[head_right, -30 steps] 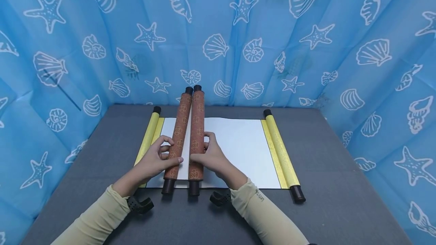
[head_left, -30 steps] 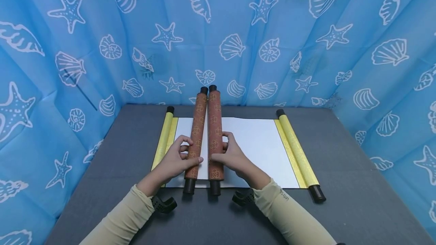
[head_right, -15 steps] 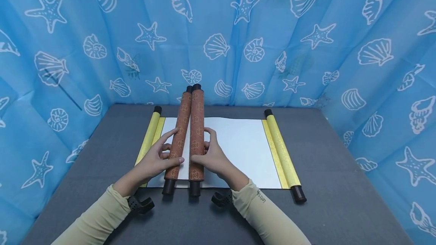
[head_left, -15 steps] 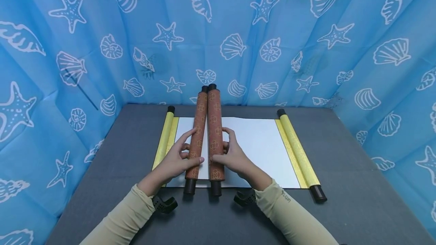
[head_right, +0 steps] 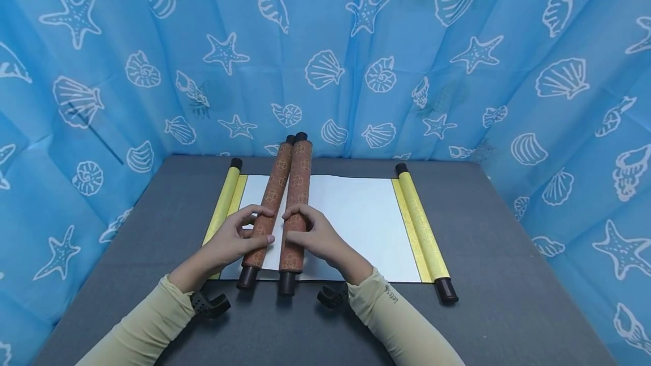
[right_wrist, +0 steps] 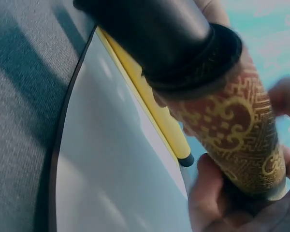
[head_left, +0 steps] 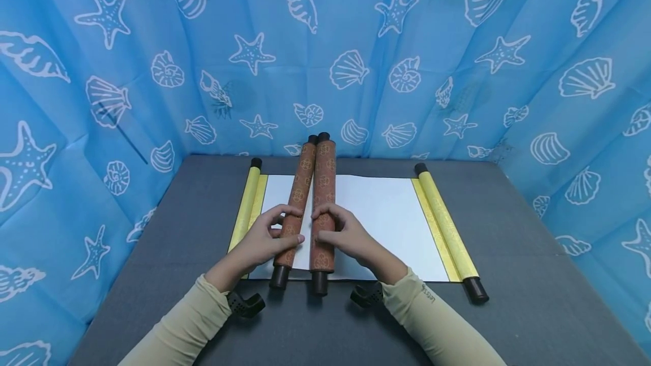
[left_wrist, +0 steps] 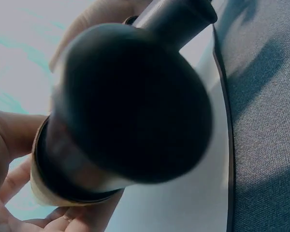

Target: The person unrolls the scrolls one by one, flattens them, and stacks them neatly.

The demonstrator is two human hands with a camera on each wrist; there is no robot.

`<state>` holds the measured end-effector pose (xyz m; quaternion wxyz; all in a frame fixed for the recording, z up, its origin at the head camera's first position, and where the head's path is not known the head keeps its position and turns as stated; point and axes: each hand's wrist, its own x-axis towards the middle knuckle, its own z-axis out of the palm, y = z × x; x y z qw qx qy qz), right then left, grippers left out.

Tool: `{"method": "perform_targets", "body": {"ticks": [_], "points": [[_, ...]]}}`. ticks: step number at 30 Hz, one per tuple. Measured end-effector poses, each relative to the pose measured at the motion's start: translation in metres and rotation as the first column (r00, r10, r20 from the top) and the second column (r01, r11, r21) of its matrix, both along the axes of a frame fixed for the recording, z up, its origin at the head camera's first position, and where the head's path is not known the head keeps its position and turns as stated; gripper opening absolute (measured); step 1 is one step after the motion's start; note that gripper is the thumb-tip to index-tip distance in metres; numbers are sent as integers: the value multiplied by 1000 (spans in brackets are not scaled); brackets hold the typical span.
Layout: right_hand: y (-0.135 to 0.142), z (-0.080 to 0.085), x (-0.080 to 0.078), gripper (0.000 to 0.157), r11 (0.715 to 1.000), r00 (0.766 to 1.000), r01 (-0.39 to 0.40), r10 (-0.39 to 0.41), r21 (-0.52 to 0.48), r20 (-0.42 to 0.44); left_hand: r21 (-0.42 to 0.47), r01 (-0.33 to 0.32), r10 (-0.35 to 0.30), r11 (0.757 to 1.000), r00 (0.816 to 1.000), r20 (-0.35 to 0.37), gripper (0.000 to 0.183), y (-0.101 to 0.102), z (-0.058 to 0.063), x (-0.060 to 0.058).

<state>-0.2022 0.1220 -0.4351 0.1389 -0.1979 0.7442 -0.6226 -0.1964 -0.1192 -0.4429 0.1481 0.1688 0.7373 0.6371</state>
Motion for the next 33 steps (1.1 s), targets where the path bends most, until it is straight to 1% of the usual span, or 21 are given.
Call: {"method": "perform_targets", "body": {"ticks": [3, 8, 12, 14, 16, 20, 22, 23, 26, 29, 31, 33], "points": [[0, 1, 1, 39, 1000, 1000, 9, -9, 22, -8, 9, 3, -3, 1000, 1000, -2, 49, 1, 0, 0], [1, 2, 2, 43, 998, 999, 44, -45, 52, 17, 17, -4, 4, 1000, 1000, 3, 42, 1, 1, -1], [3, 2, 2, 42, 996, 997, 67, -69, 57, 42, -1, 11, -11, 1000, 1000, 21, 45, 0, 3, 0], [5, 2, 2, 40, 995, 996, 77, -79, 63, 42, -6, 24, -24, 1000, 999, 29, 46, -1, 4, 0], [9, 3, 2, 36, 994, 995, 92, -95, 65, 40, 1, 21, -21, 1000, 999, 30, 44, -1, 5, 0], [15, 5, 0, 28, 994, 994, 105, -107, 43, 34, 45, 4, -4, 999, 1000, 9, 32, -2, 8, -1], [17, 7, 0, 26, 995, 995, 96, -97, 41, 26, 47, 6, -6, 999, 1000, -5, 27, -3, 8, -1], [18, 7, 0, 27, 996, 996, 86, -87, 38, 20, 38, 10, -10, 999, 1000, -15, 26, -3, 7, -1], [19, 6, 0, 34, 996, 997, 71, -71, 47, 15, 8, 27, -26, 1000, 999, -32, 30, -2, 2, 0], [21, 4, 1, 35, 996, 996, 79, -80, 49, 31, -12, 33, -34, 999, 999, -42, 37, -3, -1, -1], [22, 3, 1, 33, 994, 995, 92, -95, 57, 37, -10, 38, -38, 999, 998, -40, 34, -5, 0, -2], [26, 2, 1, 33, 994, 994, 95, -97, 56, 40, -21, 39, -40, 999, 998, -58, 30, -8, 2, -3]]}}
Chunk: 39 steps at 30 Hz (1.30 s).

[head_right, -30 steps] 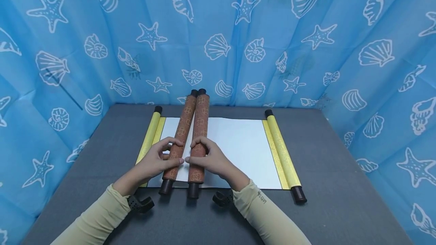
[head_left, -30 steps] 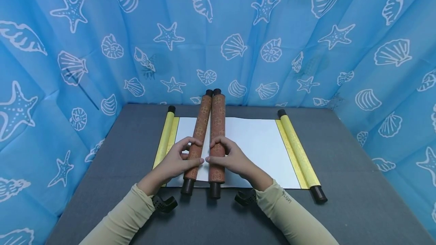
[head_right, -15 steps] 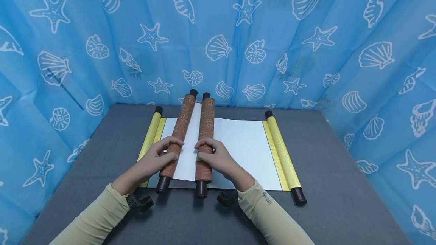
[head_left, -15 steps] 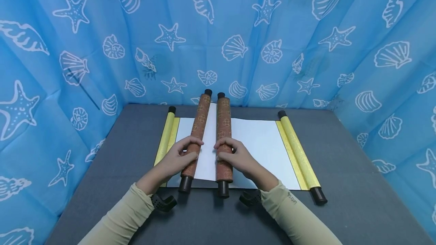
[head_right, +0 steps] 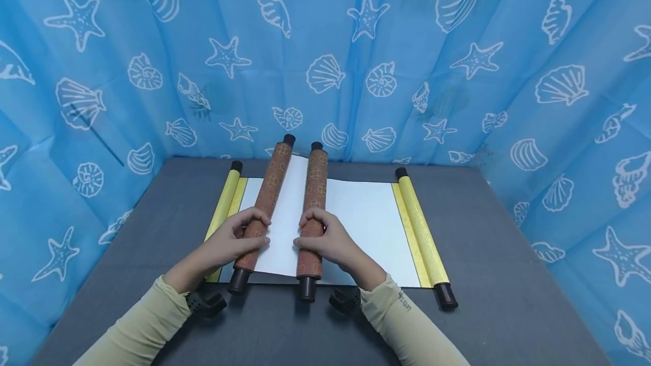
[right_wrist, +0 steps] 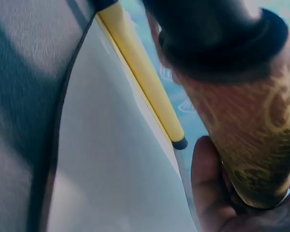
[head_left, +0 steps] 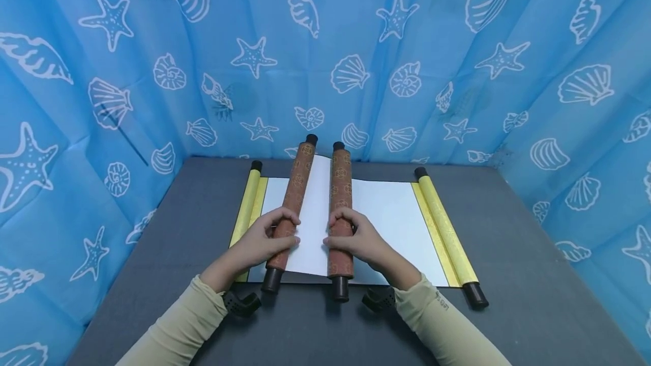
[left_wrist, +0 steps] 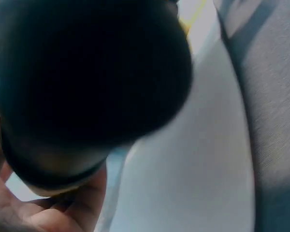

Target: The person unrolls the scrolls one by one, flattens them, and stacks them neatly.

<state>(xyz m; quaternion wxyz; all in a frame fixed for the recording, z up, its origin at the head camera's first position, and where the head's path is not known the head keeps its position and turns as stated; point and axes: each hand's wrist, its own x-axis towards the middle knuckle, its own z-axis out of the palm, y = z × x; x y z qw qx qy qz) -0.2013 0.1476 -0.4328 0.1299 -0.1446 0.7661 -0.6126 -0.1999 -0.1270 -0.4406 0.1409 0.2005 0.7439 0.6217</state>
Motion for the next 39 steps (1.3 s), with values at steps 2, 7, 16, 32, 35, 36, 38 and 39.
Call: {"method": "perform_targets", "body": {"ticks": [2, 7, 16, 32, 35, 36, 38, 39], "points": [[4, 0, 0, 35, 1000, 1000, -1, 1, -4, 8, -9, 3, -3, 1000, 1000, -9, 30, -5, 4, -1], [18, 4, -3, 40, 1000, 999, 20, -21, 10, 30, -8, -4, 4, 1000, 1000, 4, 28, -14, 10, -4], [29, 5, -8, 33, 997, 998, 59, -59, 42, 12, -40, 5, -5, 999, 1000, -1, 22, -18, 11, -5], [53, 10, -19, 42, 993, 993, 115, -116, 36, 12, -59, -76, 76, 995, 997, 5, 31, -23, 14, -10], [57, 12, -21, 46, 992, 993, 115, -116, 43, 19, -74, -79, 80, 994, 997, 3, 31, -25, 14, -9], [58, 12, -21, 47, 993, 993, 112, -113, 43, 15, -75, -81, 82, 994, 997, 1, 29, -26, 13, -9], [58, 13, -21, 47, 994, 995, 102, -102, 47, 8, -76, -90, 90, 993, 996, -6, 23, -26, 13, -9], [58, 13, -21, 46, 994, 995, 96, -96, 52, 0, -77, -96, 96, 992, 995, -10, 21, -26, 12, -9]]}}
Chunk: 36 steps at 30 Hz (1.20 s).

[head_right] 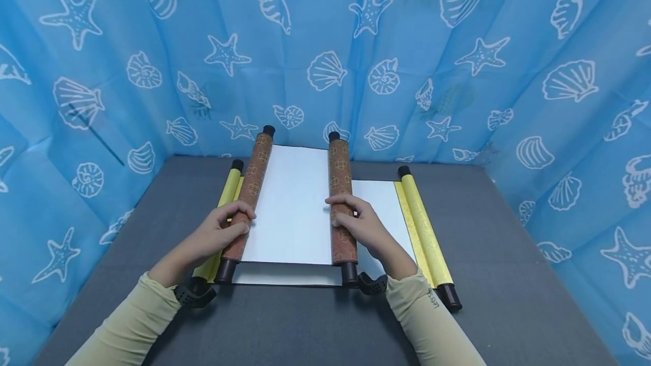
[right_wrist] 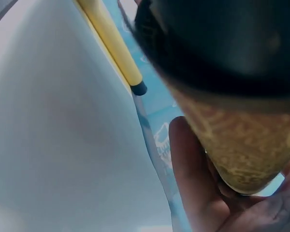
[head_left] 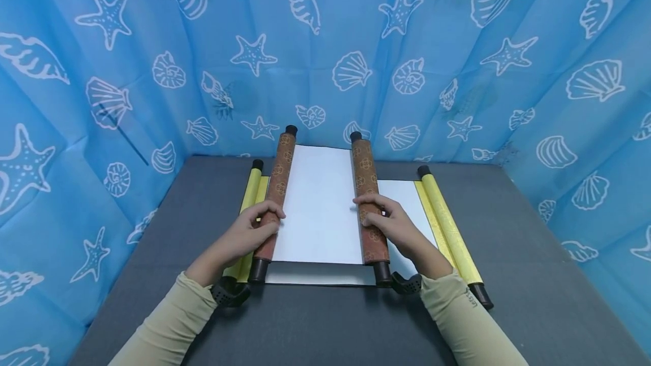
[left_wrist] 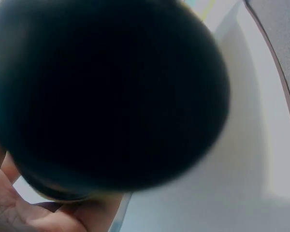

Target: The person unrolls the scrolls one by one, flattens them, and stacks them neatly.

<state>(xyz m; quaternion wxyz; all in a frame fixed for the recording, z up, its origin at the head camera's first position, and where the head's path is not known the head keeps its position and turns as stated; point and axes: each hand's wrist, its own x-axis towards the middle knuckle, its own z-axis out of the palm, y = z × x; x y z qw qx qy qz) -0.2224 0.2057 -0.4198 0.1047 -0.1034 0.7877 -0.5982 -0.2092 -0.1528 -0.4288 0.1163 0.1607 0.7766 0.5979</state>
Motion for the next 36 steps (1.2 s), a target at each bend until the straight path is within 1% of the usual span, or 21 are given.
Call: {"method": "perform_targets", "body": {"ticks": [3, 6, 8, 11, 14, 18, 20, 22, 26, 29, 31, 36], "points": [[-1, -1, 1, 43, 1000, 1000, 0, 0, 17, -10, -19, -23, 22, 1000, 999, -29, 16, 0, -2, 0], [-1, -1, 1, 46, 999, 1000, -11, 11, 30, 0, -39, -36, 34, 999, 998, -53, 21, 0, -4, -1], [1, -1, 1, 48, 999, 1000, -20, 19, 28, 9, -42, -35, 32, 999, 997, -64, 22, 0, -4, -1], [6, 1, 0, 49, 1000, 1000, -23, 23, 17, 11, -22, -25, 24, 999, 998, -58, 25, -2, -3, -2], [11, 5, -1, 50, 1000, 1000, -19, 19, 0, 9, -24, -35, 33, 999, 998, -54, 31, -4, -1, -4], [18, 8, -3, 52, 1000, 1000, -15, 15, -3, 18, -68, -67, 62, 995, 996, -70, 34, -8, 0, -5], [20, 9, -4, 50, 1000, 1000, -5, 5, 6, 20, -75, -71, 66, 995, 995, -77, 33, -9, 0, -6], [20, 9, -5, 45, 1000, 1000, 11, -12, 13, 18, -64, -71, 66, 995, 995, -74, 30, -9, -1, -6], [19, 9, -4, 39, 997, 999, 35, -34, 63, -21, -30, -57, 55, 998, 997, -61, 20, -8, -3, -6], [20, 8, -4, 42, 996, 999, 26, -23, 88, -42, -5, -43, 43, 999, 997, -58, 24, -8, -4, -5], [21, 8, -4, 44, 996, 999, 15, -12, 83, -42, 6, -38, 38, 999, 997, -61, 26, -8, -4, -5], [25, 10, -3, 48, 997, 999, -7, 10, 83, -42, -13, -62, 60, 998, 992, -115, 30, -11, -1, -6]]}}
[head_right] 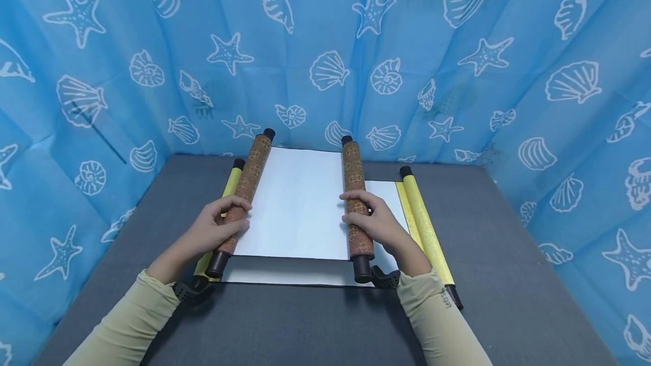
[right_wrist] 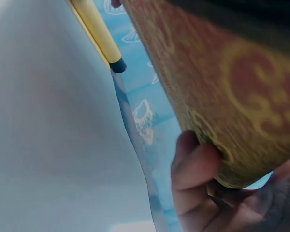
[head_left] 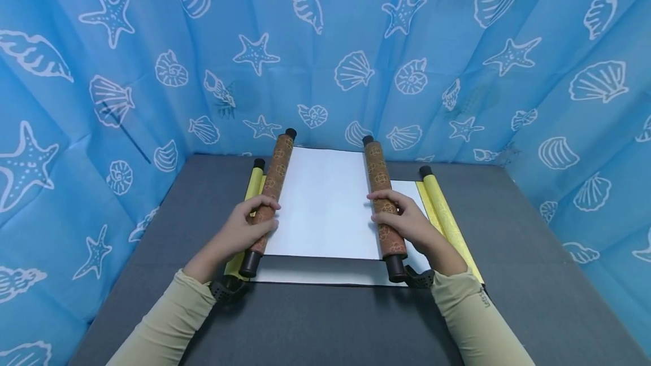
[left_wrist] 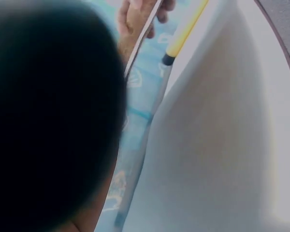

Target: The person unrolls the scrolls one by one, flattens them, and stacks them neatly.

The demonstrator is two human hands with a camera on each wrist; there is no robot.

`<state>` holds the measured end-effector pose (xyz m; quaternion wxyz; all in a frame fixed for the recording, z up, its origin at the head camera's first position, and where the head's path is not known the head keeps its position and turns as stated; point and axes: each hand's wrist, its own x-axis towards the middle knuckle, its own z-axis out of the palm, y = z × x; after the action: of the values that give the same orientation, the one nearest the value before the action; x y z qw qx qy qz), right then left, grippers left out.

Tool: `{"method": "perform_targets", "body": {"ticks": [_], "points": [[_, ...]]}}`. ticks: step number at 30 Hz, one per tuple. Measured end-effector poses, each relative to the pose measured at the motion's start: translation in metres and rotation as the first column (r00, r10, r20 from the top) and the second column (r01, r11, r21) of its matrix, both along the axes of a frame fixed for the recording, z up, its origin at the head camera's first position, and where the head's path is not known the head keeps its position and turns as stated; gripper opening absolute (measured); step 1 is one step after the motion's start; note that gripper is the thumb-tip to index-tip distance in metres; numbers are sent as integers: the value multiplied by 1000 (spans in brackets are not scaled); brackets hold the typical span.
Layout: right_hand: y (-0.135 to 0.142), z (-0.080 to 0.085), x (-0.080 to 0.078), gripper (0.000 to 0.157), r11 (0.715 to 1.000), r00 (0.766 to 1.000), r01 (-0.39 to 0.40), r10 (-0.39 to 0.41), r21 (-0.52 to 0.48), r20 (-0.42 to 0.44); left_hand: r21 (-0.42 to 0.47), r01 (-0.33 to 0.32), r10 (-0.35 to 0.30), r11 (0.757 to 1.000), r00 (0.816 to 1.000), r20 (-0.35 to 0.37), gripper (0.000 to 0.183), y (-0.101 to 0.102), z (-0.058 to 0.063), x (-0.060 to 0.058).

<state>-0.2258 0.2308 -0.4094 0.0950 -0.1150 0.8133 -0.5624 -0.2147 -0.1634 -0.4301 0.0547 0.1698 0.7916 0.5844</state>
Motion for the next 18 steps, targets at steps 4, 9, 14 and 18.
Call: {"method": "perform_targets", "body": {"ticks": [4, 9, 14, 18], "points": [[4, 4, -2, 54, 1000, 1000, -4, 4, -5, 22, 15, -13, 12, 1000, 1000, 6, 34, -5, 1, 0], [8, 6, -3, 63, 1000, 997, 17, -17, 7, 78, -4, -14, 14, 1000, 1000, 21, 33, -5, 4, 0], [12, 4, -1, 57, 999, 993, 22, -25, 30, 117, -61, -14, 14, 998, 1000, 7, 30, -4, 4, 0], [16, 1, 1, 42, 999, 997, 24, -27, 41, 77, -66, -13, 11, 998, 999, -30, 23, -2, 2, 0]]}}
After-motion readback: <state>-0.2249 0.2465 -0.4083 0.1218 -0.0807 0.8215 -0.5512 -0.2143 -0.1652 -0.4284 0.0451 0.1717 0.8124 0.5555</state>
